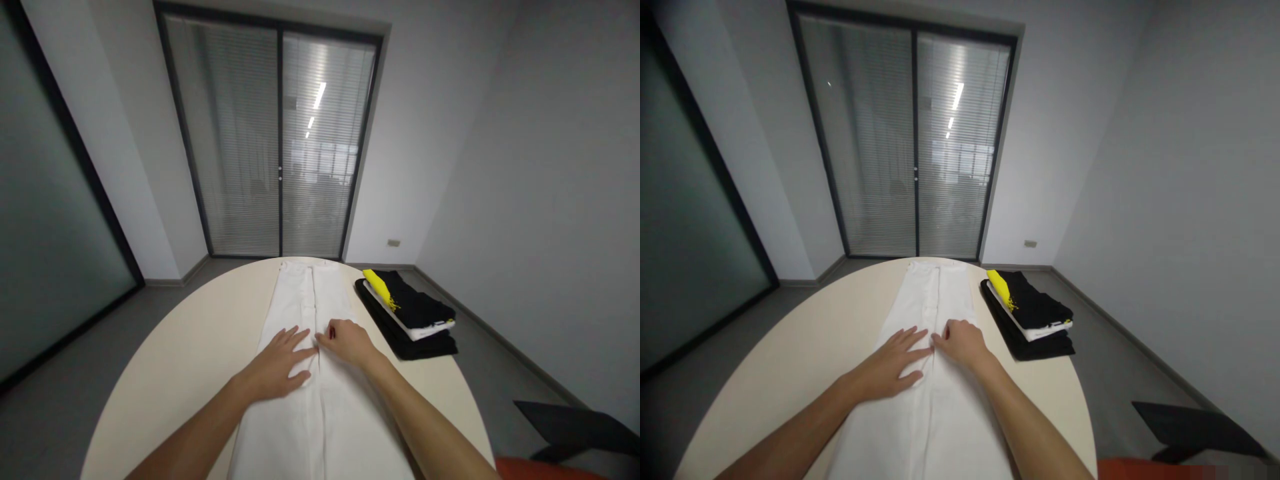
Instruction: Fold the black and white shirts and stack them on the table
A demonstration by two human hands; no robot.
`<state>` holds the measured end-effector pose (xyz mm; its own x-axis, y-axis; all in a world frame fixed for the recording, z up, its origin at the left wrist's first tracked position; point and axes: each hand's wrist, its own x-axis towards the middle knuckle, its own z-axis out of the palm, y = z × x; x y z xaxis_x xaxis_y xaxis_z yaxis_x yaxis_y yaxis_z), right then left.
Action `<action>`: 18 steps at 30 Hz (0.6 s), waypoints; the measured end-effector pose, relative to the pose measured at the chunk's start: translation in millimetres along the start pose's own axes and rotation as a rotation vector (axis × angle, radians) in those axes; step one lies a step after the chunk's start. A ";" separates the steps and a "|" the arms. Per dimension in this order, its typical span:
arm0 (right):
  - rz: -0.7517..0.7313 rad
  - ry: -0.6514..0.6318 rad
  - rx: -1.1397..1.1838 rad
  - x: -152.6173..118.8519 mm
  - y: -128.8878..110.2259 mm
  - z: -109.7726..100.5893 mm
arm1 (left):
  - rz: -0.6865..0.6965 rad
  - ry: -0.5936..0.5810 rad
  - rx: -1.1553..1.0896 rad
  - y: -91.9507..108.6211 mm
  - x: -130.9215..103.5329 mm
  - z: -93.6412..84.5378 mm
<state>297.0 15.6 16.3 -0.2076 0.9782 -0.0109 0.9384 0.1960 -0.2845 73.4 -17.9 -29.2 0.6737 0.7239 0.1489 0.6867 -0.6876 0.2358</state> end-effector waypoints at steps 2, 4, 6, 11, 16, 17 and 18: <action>-0.027 -0.053 -0.048 -7.9 -3.9 -3.4 | -0.027 0.002 0.009 0.9 -2.6 1.2; -0.058 -0.108 -0.079 -13.9 -8.6 -3.7 | -0.044 -0.015 0.007 0.9 -5.3 3.2; -0.068 -0.137 -0.102 -16.9 -12.0 -1.9 | -0.047 -0.035 -0.004 0.0 -7.2 5.3; -0.086 -0.173 -0.045 -15.2 -9.0 -0.9 | -0.046 -0.039 -0.027 -1.6 -7.1 6.5; -0.121 -0.082 0.052 -14.4 -7.2 -4.2 | -0.049 -0.029 -0.027 1.3 -5.3 4.4; -0.135 -0.081 0.058 -15.1 -8.1 -3.6 | -0.053 -0.032 -0.022 1.9 -5.1 4.2; -0.144 -0.088 0.052 -16.0 -9.2 -2.7 | -0.057 -0.034 -0.017 2.2 -5.0 4.0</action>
<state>292.4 -1.7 21.6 -0.3643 0.9299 -0.0502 0.8822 0.3274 -0.3383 72.7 -23.3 -33.3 0.6429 0.7591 0.1018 0.7196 -0.6442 0.2594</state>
